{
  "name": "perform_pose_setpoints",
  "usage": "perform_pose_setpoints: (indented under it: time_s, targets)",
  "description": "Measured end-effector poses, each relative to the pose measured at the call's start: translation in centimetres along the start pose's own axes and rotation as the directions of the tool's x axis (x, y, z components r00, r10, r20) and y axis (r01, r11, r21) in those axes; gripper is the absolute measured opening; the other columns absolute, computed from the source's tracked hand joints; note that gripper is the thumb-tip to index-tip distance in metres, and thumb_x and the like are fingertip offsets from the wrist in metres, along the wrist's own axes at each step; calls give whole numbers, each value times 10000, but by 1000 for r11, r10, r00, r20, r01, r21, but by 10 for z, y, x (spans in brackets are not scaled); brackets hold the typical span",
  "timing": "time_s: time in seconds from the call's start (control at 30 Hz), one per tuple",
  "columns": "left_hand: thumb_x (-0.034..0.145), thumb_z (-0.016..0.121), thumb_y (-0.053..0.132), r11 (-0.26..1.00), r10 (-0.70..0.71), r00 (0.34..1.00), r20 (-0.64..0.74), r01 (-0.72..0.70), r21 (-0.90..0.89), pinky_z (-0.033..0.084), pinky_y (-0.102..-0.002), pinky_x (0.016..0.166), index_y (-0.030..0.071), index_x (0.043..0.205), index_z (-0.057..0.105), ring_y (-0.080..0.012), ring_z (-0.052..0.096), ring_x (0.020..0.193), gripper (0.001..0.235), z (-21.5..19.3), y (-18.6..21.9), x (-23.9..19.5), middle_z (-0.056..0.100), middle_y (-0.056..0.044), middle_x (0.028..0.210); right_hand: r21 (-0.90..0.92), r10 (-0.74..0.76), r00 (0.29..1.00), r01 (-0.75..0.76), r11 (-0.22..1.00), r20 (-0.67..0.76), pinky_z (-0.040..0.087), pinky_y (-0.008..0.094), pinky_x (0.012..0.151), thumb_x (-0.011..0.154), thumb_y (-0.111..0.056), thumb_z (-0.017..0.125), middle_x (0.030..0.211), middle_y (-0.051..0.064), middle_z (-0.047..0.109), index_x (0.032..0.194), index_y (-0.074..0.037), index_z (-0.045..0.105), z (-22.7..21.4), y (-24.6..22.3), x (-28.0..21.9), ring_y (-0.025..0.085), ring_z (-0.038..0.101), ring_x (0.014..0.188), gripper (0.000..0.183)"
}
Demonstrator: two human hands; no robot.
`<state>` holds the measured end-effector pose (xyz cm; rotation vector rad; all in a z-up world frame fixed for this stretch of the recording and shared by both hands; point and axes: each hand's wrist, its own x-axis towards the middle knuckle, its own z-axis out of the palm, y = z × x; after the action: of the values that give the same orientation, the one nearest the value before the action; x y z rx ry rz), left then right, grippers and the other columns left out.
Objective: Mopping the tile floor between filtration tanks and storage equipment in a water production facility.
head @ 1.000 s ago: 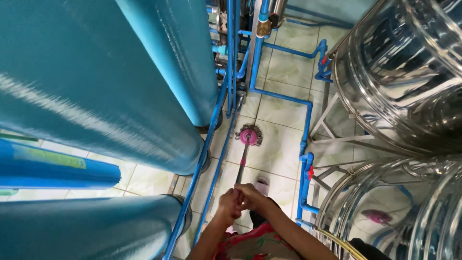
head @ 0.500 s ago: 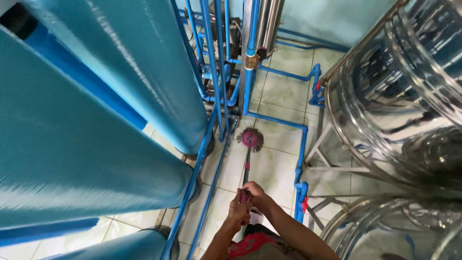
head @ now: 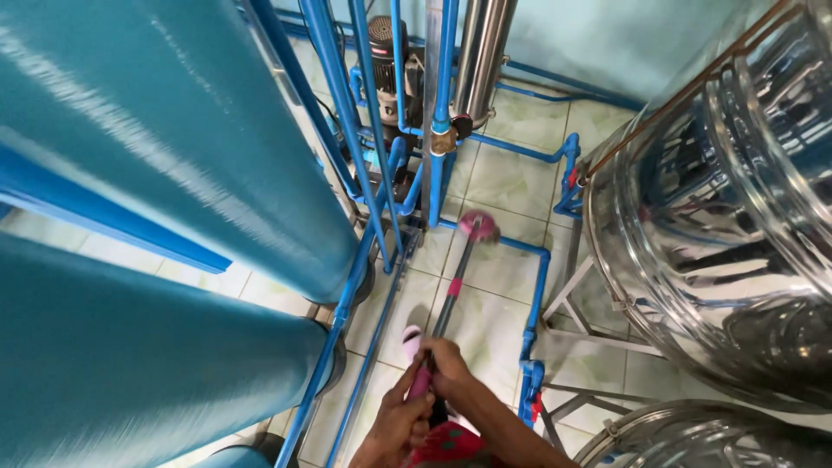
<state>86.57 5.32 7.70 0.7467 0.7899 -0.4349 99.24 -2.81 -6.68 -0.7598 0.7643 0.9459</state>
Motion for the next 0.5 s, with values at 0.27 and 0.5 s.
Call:
perform_pose_setpoints:
  time_s: [0.27,0.5]
  targets:
    - [964,586,62,996,79,995,-67,-81,-26,286,-251,387,374,1555,425,-102,386,450,688,46,67,122,507,-19,674,-176,-180,984,177,968,-3,488,360,562,833,-56,659,676,88,605,747,-14,627,0,-98,108,212,567,606,101]
    - [1034,555,189,969,54,997,-63,-68,-237,258,-264,332,164,1046,525,-98,340,404,41,-11,67,346,488,-19,657,-212,161,980,-134,968,118,482,355,449,919,-300,695,696,63,592,856,-106,643,-4,-154,166,212,533,531,211]
